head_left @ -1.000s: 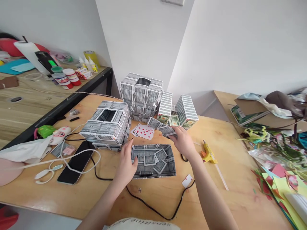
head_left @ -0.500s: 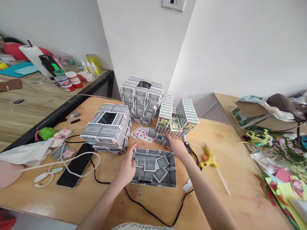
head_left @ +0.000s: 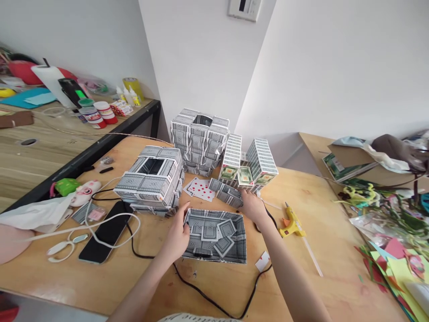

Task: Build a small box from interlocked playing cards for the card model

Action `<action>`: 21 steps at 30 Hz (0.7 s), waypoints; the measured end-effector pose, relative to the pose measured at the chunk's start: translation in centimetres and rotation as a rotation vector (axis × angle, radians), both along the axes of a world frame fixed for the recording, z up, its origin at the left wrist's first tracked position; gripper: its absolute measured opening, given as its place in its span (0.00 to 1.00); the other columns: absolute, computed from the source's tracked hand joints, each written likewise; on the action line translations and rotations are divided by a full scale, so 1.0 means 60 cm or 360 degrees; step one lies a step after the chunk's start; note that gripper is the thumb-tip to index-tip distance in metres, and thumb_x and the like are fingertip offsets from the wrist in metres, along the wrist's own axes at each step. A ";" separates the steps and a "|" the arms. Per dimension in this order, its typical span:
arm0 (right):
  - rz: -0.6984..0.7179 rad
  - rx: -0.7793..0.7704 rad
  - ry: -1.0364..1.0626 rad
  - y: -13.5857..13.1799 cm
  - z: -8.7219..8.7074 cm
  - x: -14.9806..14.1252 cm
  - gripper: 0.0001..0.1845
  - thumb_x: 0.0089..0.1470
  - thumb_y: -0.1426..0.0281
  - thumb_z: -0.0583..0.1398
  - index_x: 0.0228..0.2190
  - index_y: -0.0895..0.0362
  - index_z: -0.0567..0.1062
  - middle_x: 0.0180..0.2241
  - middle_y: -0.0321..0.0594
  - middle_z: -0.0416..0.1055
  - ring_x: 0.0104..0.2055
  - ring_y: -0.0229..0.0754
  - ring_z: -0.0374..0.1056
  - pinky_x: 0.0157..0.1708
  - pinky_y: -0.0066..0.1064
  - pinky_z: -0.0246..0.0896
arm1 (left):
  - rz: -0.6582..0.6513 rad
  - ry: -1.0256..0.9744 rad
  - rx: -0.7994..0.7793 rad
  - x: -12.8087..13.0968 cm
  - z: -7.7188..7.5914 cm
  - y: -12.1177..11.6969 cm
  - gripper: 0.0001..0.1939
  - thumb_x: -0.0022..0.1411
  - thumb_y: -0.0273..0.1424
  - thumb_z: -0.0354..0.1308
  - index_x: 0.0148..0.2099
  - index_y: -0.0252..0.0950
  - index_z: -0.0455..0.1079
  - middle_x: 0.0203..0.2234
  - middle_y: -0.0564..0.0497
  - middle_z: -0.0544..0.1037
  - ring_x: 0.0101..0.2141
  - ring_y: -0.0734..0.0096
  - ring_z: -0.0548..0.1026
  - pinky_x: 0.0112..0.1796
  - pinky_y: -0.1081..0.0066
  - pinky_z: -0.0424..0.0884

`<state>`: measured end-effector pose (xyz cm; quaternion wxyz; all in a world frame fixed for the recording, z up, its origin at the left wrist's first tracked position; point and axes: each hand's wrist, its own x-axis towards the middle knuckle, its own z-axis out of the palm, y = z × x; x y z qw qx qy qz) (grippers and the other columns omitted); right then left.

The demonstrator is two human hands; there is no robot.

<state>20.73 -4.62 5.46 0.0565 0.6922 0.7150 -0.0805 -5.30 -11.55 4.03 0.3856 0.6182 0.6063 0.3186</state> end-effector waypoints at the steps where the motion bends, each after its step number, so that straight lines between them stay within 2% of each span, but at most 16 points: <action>1: -0.0025 -0.0028 0.0000 -0.001 0.001 0.005 0.29 0.41 0.69 0.64 0.46 0.58 0.61 0.43 0.50 0.69 0.45 0.52 0.66 0.37 0.34 0.58 | 0.0018 -0.0016 -0.0003 0.000 -0.001 0.000 0.32 0.54 0.19 0.42 0.61 0.38 0.45 0.55 0.43 0.60 0.56 0.65 0.59 0.55 0.59 0.56; 5: -0.0088 -0.0080 -0.0007 -0.008 -0.001 0.018 0.18 0.47 0.68 0.59 0.41 0.57 0.64 0.41 0.48 0.70 0.42 0.50 0.67 0.34 0.34 0.57 | 0.0052 -0.0055 -0.0016 0.000 -0.005 0.001 0.33 0.54 0.19 0.42 0.62 0.39 0.41 0.52 0.44 0.63 0.54 0.67 0.62 0.54 0.60 0.58; 10: -0.0093 0.0123 0.0015 -0.009 -0.012 0.019 0.13 0.50 0.67 0.57 0.39 0.55 0.66 0.38 0.44 0.71 0.42 0.48 0.67 0.34 0.32 0.56 | 0.0038 -0.0017 -0.0007 -0.001 -0.005 0.001 0.32 0.55 0.19 0.42 0.62 0.39 0.44 0.54 0.44 0.61 0.55 0.64 0.60 0.54 0.59 0.57; 13: -0.0163 0.0358 0.0063 -0.005 -0.022 0.022 0.14 0.50 0.67 0.57 0.40 0.56 0.66 0.39 0.45 0.70 0.44 0.48 0.64 0.36 0.32 0.56 | 0.0041 -0.0022 -0.0029 -0.001 -0.004 0.000 0.32 0.55 0.20 0.42 0.62 0.39 0.43 0.54 0.44 0.62 0.55 0.64 0.61 0.54 0.60 0.58; 18: -0.0466 0.0762 0.0272 -0.008 -0.045 0.034 0.21 0.48 0.63 0.59 0.43 0.58 0.64 0.40 0.48 0.68 0.46 0.50 0.62 0.39 0.35 0.56 | 0.0043 -0.0016 -0.0071 -0.001 -0.003 0.000 0.31 0.56 0.21 0.41 0.62 0.40 0.42 0.55 0.44 0.60 0.57 0.64 0.58 0.55 0.58 0.57; 21: -0.0602 0.0889 0.0454 -0.014 -0.059 0.046 0.25 0.46 0.62 0.59 0.45 0.60 0.63 0.41 0.50 0.67 0.45 0.51 0.63 0.40 0.36 0.57 | 0.0035 0.0003 -0.0071 -0.001 -0.002 0.001 0.31 0.56 0.21 0.41 0.61 0.40 0.44 0.56 0.44 0.59 0.57 0.64 0.56 0.55 0.58 0.55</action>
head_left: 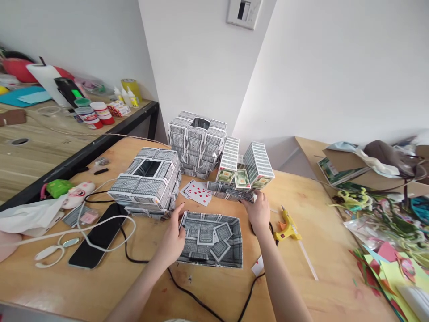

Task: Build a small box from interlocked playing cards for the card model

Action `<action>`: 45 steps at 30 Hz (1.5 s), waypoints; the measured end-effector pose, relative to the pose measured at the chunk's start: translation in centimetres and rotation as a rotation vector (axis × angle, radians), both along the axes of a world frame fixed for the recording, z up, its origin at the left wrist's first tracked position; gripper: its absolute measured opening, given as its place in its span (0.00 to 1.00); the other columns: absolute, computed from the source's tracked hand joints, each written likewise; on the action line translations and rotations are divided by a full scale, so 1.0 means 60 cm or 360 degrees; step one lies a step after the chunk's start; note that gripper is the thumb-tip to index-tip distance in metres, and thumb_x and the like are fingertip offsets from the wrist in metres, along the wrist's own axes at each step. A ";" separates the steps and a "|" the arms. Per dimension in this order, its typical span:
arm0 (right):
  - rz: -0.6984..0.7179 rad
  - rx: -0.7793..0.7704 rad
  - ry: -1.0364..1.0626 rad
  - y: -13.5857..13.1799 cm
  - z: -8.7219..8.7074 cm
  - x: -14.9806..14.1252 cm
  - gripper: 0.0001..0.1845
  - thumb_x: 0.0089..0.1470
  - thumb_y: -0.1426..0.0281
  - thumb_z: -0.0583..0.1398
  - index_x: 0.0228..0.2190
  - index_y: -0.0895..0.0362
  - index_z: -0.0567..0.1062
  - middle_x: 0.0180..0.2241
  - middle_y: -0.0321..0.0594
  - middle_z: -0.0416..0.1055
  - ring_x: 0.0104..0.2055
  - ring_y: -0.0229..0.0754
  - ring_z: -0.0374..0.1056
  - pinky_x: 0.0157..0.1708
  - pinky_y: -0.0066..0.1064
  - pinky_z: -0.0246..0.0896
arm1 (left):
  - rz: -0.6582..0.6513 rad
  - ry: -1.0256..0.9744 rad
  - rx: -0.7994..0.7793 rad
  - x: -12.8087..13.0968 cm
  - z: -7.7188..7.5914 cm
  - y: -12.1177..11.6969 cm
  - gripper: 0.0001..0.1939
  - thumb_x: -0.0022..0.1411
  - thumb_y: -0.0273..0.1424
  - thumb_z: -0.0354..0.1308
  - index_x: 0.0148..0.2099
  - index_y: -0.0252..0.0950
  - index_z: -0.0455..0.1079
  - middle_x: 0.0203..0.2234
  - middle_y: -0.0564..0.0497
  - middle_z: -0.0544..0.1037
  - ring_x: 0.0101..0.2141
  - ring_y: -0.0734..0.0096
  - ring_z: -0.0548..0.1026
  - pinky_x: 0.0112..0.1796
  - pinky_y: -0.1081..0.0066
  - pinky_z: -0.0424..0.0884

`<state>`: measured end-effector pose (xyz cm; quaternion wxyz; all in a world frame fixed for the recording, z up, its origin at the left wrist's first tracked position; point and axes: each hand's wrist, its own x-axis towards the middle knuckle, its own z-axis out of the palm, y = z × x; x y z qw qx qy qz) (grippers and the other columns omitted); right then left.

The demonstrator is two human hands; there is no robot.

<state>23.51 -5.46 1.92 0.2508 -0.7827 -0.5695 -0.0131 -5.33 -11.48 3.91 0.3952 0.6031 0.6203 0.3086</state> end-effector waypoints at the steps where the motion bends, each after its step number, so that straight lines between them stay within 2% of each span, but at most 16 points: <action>1: -0.0014 0.0005 0.0067 -0.002 -0.004 0.004 0.25 0.46 0.62 0.59 0.45 0.60 0.63 0.41 0.51 0.67 0.43 0.51 0.64 0.39 0.36 0.58 | -0.0007 0.0002 0.0010 0.000 0.000 0.000 0.31 0.56 0.20 0.41 0.61 0.40 0.45 0.57 0.45 0.58 0.58 0.64 0.56 0.56 0.58 0.55; 4: -0.0008 -0.0003 0.0260 -0.004 -0.013 0.011 0.21 0.47 0.64 0.57 0.43 0.60 0.66 0.38 0.50 0.68 0.39 0.49 0.66 0.38 0.36 0.59 | -0.0026 0.0001 0.0039 0.001 -0.002 0.002 0.30 0.55 0.20 0.41 0.60 0.39 0.47 0.58 0.46 0.56 0.58 0.65 0.54 0.57 0.59 0.53; 7: 0.0011 0.0052 0.0396 -0.004 -0.016 0.010 0.18 0.46 0.67 0.56 0.41 0.59 0.66 0.38 0.49 0.68 0.40 0.49 0.65 0.39 0.37 0.59 | -0.0032 -0.0004 0.0058 0.001 -0.004 0.002 0.29 0.54 0.20 0.41 0.59 0.38 0.49 0.57 0.46 0.57 0.58 0.65 0.55 0.57 0.58 0.52; 15: 0.0010 -0.0041 0.0608 -0.012 -0.005 0.001 0.25 0.44 0.72 0.57 0.46 0.58 0.60 0.43 0.48 0.67 0.45 0.47 0.65 0.43 0.36 0.59 | -0.0032 -0.0025 0.0077 0.000 0.002 0.002 0.27 0.54 0.22 0.43 0.57 0.37 0.51 0.57 0.45 0.58 0.57 0.64 0.56 0.57 0.58 0.51; 20: 0.0038 -0.0176 0.0521 -0.024 0.004 0.003 0.22 0.44 0.74 0.56 0.45 0.57 0.64 0.44 0.48 0.66 0.46 0.48 0.64 0.45 0.38 0.58 | -0.0031 0.0014 0.0065 0.001 0.008 0.004 0.24 0.55 0.25 0.46 0.55 0.37 0.54 0.54 0.45 0.62 0.55 0.64 0.59 0.56 0.59 0.53; 24: 0.0126 -0.0153 0.0428 -0.026 0.008 -0.004 0.24 0.45 0.70 0.57 0.47 0.56 0.64 0.48 0.47 0.63 0.47 0.48 0.63 0.43 0.37 0.58 | -0.0067 0.0039 0.0092 0.003 0.013 0.009 0.23 0.55 0.27 0.47 0.54 0.38 0.56 0.53 0.47 0.63 0.54 0.65 0.61 0.55 0.61 0.54; 28: -0.0007 -0.0167 0.0387 -0.007 0.010 -0.002 0.18 0.48 0.63 0.56 0.42 0.58 0.68 0.40 0.46 0.70 0.40 0.47 0.67 0.38 0.35 0.58 | -0.0072 0.0001 0.0114 0.001 0.006 0.015 0.22 0.55 0.26 0.47 0.54 0.38 0.57 0.52 0.47 0.65 0.52 0.66 0.63 0.54 0.63 0.57; 32: -0.0037 -0.0195 0.0511 0.011 0.012 0.012 0.19 0.47 0.62 0.57 0.40 0.58 0.67 0.37 0.45 0.72 0.36 0.46 0.68 0.35 0.33 0.59 | -0.0040 -0.0052 0.0133 -0.001 -0.001 0.014 0.22 0.55 0.25 0.47 0.54 0.38 0.57 0.51 0.47 0.66 0.51 0.67 0.65 0.53 0.63 0.59; 35: 0.0013 -0.0180 0.0588 0.009 0.011 0.020 0.20 0.44 0.64 0.58 0.41 0.58 0.66 0.39 0.46 0.71 0.35 0.44 0.68 0.35 0.33 0.60 | -0.0016 0.0026 0.0267 0.000 0.014 0.008 0.22 0.55 0.25 0.47 0.53 0.37 0.58 0.50 0.46 0.66 0.51 0.66 0.65 0.53 0.63 0.59; 39: -0.0027 -0.0155 0.0599 -0.012 0.008 0.022 0.24 0.41 0.66 0.60 0.42 0.58 0.64 0.42 0.47 0.67 0.38 0.44 0.67 0.38 0.34 0.61 | 0.0052 0.0278 0.0613 0.006 0.059 -0.005 0.17 0.57 0.26 0.47 0.50 0.39 0.63 0.49 0.47 0.66 0.52 0.64 0.63 0.55 0.62 0.57; 40: -0.0053 -0.0145 0.0592 -0.018 0.009 0.021 0.25 0.41 0.66 0.61 0.43 0.58 0.63 0.43 0.48 0.66 0.39 0.44 0.67 0.38 0.34 0.61 | -0.0013 0.0300 0.0638 0.008 0.069 -0.006 0.15 0.57 0.26 0.47 0.47 0.39 0.65 0.46 0.48 0.69 0.50 0.65 0.65 0.53 0.63 0.59; 42: -0.0107 -0.0089 0.0578 -0.029 0.015 0.019 0.27 0.40 0.66 0.61 0.43 0.57 0.62 0.44 0.48 0.65 0.43 0.45 0.65 0.38 0.34 0.62 | -0.0299 0.0320 0.0552 0.015 0.082 -0.006 0.13 0.58 0.27 0.46 0.44 0.40 0.67 0.41 0.49 0.72 0.45 0.67 0.69 0.49 0.66 0.64; 45: -0.0142 -0.0020 0.0583 -0.048 0.036 0.009 0.25 0.40 0.66 0.61 0.41 0.57 0.62 0.40 0.46 0.66 0.41 0.45 0.65 0.36 0.34 0.62 | -0.0824 0.0429 0.0297 0.031 0.079 0.001 0.14 0.57 0.25 0.47 0.44 0.41 0.68 0.40 0.51 0.73 0.42 0.67 0.71 0.45 0.68 0.66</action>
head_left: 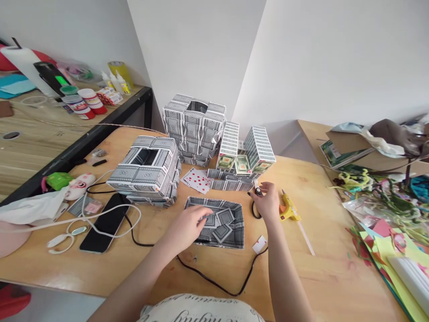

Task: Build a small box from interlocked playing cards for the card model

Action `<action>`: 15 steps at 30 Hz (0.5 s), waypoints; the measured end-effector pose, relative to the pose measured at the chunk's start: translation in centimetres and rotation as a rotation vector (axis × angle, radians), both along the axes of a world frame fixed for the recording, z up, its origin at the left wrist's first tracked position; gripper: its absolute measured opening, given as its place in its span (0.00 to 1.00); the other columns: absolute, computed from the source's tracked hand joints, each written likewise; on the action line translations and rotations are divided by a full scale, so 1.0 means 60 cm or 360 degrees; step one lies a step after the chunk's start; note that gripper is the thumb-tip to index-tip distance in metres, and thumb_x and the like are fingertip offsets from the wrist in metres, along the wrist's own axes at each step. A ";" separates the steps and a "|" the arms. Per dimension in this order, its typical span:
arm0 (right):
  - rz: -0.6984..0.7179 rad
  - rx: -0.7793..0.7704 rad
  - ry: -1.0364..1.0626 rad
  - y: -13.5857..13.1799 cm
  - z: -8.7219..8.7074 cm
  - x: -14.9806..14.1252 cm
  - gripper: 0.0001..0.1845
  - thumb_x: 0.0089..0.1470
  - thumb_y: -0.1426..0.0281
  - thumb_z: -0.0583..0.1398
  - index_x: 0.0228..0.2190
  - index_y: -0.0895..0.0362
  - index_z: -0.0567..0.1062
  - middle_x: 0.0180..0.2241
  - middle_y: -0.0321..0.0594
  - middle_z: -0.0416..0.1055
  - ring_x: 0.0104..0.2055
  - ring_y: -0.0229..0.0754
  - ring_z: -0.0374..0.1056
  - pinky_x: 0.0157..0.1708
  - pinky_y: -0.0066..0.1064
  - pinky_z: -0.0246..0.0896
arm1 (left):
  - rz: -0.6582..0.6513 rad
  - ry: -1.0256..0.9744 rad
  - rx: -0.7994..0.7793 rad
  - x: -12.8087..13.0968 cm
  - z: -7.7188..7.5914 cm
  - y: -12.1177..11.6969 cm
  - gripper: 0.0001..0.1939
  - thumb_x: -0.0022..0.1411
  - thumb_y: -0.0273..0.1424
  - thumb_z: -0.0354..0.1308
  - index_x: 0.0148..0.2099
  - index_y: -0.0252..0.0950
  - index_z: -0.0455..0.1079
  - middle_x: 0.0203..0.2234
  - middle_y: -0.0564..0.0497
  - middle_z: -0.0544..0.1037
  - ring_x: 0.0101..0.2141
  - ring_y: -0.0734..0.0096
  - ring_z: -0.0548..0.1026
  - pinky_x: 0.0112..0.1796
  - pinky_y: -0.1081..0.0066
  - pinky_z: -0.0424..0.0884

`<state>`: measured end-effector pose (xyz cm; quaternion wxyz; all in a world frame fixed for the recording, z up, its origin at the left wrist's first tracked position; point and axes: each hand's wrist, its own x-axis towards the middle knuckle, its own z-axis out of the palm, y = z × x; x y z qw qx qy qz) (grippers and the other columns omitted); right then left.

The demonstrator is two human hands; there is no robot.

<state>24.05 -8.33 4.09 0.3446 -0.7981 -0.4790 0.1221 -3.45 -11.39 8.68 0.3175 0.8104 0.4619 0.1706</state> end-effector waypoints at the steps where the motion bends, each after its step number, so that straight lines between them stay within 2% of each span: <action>1: 0.0012 0.0001 0.0013 -0.007 0.010 -0.006 0.22 0.40 0.65 0.61 0.39 0.56 0.63 0.38 0.44 0.67 0.38 0.44 0.66 0.36 0.34 0.62 | -0.0112 0.0098 -0.0036 0.007 -0.005 0.004 0.16 0.55 0.24 0.50 0.44 0.41 0.68 0.41 0.51 0.73 0.43 0.66 0.70 0.45 0.66 0.66; 3: 0.0120 -0.0007 0.0069 -0.023 0.035 -0.022 0.15 0.42 0.65 0.61 0.34 0.56 0.66 0.33 0.41 0.69 0.33 0.42 0.66 0.34 0.33 0.63 | -0.0277 0.0297 -0.0018 0.023 -0.017 0.012 0.18 0.49 0.21 0.54 0.44 0.39 0.69 0.42 0.47 0.71 0.45 0.60 0.69 0.46 0.64 0.65; 4: 0.0259 -0.0034 0.0146 -0.032 0.048 -0.032 0.11 0.43 0.65 0.60 0.31 0.56 0.67 0.30 0.39 0.69 0.31 0.41 0.66 0.33 0.33 0.63 | -0.0327 0.0403 0.0013 0.031 -0.022 0.016 0.18 0.47 0.20 0.55 0.43 0.37 0.69 0.41 0.45 0.71 0.45 0.57 0.68 0.45 0.62 0.66; 6: 0.0658 -0.0145 0.0334 -0.049 0.073 -0.054 0.06 0.47 0.66 0.57 0.28 0.56 0.69 0.27 0.38 0.70 0.29 0.40 0.67 0.31 0.31 0.63 | -0.0372 0.0585 0.0064 0.047 -0.027 0.024 0.16 0.46 0.19 0.55 0.40 0.33 0.69 0.39 0.41 0.71 0.44 0.53 0.68 0.42 0.60 0.67; 8: 0.1055 -0.0300 0.0412 -0.062 0.092 -0.077 0.06 0.48 0.69 0.56 0.30 0.56 0.71 0.31 0.38 0.71 0.33 0.40 0.68 0.36 0.32 0.64 | -0.0375 0.0681 0.0072 0.057 -0.026 0.031 0.14 0.46 0.18 0.54 0.38 0.31 0.69 0.37 0.39 0.71 0.43 0.52 0.69 0.41 0.59 0.67; 11: 0.1504 -0.0555 0.0129 -0.071 0.103 -0.111 0.15 0.44 0.74 0.58 0.38 0.55 0.72 0.41 0.40 0.70 0.45 0.42 0.66 0.47 0.33 0.59 | -0.0398 0.0688 0.0042 0.059 -0.016 0.038 0.14 0.46 0.17 0.53 0.38 0.31 0.68 0.37 0.40 0.71 0.42 0.55 0.70 0.42 0.61 0.66; 13: 0.1589 -0.0685 -0.0199 -0.072 0.100 -0.131 0.26 0.41 0.77 0.60 0.45 0.56 0.68 0.46 0.44 0.67 0.50 0.45 0.62 0.49 0.35 0.56 | -0.0398 0.0657 0.0008 0.052 -0.009 0.042 0.14 0.46 0.17 0.53 0.38 0.32 0.68 0.40 0.41 0.69 0.41 0.58 0.71 0.41 0.65 0.67; 15: 0.1560 -0.0804 -0.0489 -0.071 0.093 -0.149 0.30 0.39 0.78 0.60 0.48 0.58 0.64 0.45 0.47 0.67 0.49 0.49 0.61 0.47 0.37 0.57 | -0.0360 0.0638 -0.0002 0.042 -0.005 0.045 0.13 0.47 0.18 0.52 0.38 0.33 0.67 0.41 0.42 0.68 0.38 0.61 0.73 0.39 0.67 0.67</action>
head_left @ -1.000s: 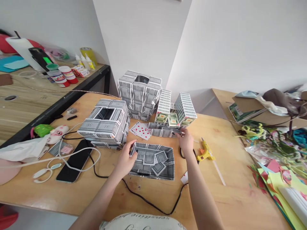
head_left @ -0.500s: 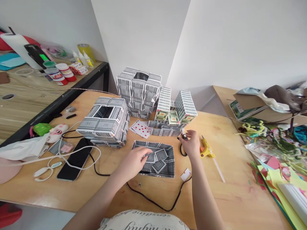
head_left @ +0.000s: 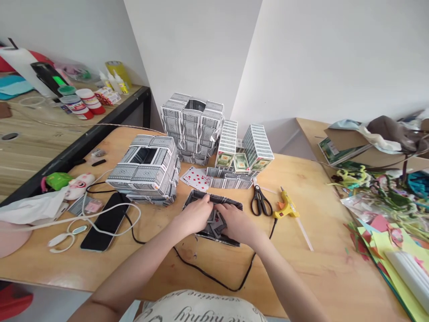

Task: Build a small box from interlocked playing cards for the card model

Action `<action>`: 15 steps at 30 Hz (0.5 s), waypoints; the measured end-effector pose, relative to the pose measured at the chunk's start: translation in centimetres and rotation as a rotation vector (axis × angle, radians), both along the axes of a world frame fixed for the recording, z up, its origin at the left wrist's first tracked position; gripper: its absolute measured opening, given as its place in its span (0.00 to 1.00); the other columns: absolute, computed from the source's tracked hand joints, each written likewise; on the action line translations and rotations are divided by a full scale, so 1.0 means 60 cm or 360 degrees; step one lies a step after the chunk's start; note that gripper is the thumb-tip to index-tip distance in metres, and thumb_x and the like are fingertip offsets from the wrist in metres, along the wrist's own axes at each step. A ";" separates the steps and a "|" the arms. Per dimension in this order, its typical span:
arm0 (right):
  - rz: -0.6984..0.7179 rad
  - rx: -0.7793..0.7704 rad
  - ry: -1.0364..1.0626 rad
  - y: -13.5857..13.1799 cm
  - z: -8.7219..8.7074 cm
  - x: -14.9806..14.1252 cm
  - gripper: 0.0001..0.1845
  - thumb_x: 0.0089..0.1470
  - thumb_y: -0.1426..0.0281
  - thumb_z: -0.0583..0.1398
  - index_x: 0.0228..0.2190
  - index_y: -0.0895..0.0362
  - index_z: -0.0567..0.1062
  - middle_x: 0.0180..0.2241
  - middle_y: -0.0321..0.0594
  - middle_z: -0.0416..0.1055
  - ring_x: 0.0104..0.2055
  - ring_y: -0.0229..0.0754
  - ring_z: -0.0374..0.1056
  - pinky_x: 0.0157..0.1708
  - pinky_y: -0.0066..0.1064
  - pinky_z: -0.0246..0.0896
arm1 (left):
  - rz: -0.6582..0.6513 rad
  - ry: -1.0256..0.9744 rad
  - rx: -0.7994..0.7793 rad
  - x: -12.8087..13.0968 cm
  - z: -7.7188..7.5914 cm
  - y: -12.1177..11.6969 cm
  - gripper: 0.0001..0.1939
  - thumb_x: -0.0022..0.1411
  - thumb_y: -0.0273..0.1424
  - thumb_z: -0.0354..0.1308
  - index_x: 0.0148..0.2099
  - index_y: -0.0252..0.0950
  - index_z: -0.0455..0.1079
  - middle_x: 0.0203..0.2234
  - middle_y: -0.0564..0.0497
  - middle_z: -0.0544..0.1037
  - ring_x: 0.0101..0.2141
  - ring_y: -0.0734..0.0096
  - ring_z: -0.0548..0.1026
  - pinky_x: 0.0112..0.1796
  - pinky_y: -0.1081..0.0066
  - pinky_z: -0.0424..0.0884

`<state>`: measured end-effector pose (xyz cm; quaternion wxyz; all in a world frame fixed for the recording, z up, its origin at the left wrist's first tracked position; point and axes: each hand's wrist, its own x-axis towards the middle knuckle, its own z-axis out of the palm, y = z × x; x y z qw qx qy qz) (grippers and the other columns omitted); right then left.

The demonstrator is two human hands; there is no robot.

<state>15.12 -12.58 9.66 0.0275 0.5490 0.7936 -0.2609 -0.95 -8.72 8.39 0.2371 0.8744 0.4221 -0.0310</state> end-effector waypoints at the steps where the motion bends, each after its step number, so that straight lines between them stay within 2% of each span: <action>1: -0.0005 0.0015 -0.0131 0.000 -0.004 -0.008 0.30 0.39 0.79 0.59 0.48 0.60 0.63 0.44 0.49 0.68 0.48 0.50 0.62 0.45 0.38 0.58 | 0.0021 0.0000 0.0017 -0.005 0.001 0.002 0.12 0.48 0.19 0.52 0.37 0.33 0.67 0.41 0.42 0.68 0.36 0.61 0.73 0.37 0.67 0.67; 5: 0.0006 0.0108 -0.0475 0.000 -0.019 -0.029 0.24 0.41 0.80 0.57 0.44 0.64 0.65 0.43 0.54 0.67 0.46 0.53 0.62 0.40 0.40 0.60 | 0.0088 -0.0018 0.0134 -0.021 0.009 0.008 0.07 0.54 0.23 0.50 0.35 0.35 0.66 0.34 0.44 0.73 0.35 0.59 0.74 0.34 0.66 0.66; 10: 0.0258 0.0091 -0.0530 0.002 -0.030 -0.029 0.17 0.45 0.75 0.56 0.40 0.62 0.69 0.43 0.55 0.65 0.47 0.55 0.60 0.41 0.43 0.59 | 0.0180 -0.0145 0.0122 -0.043 0.039 0.013 0.06 0.58 0.29 0.49 0.36 0.36 0.66 0.29 0.47 0.75 0.32 0.61 0.73 0.31 0.69 0.64; 13: 0.0419 0.0096 -0.0514 0.005 -0.027 -0.025 0.21 0.41 0.72 0.59 0.41 0.62 0.70 0.46 0.56 0.63 0.49 0.59 0.57 0.42 0.45 0.59 | 0.0003 -0.0141 -0.0056 -0.056 0.053 0.013 0.05 0.53 0.27 0.52 0.34 0.38 0.68 0.28 0.50 0.75 0.32 0.63 0.73 0.30 0.72 0.64; 15: 0.0451 0.0079 -0.0492 0.008 -0.021 -0.024 0.24 0.39 0.69 0.61 0.41 0.63 0.69 0.45 0.56 0.64 0.49 0.60 0.58 0.40 0.44 0.60 | -0.0146 -0.0040 -0.0144 -0.057 0.053 0.010 0.07 0.49 0.24 0.53 0.33 0.38 0.69 0.29 0.50 0.76 0.32 0.63 0.74 0.29 0.72 0.64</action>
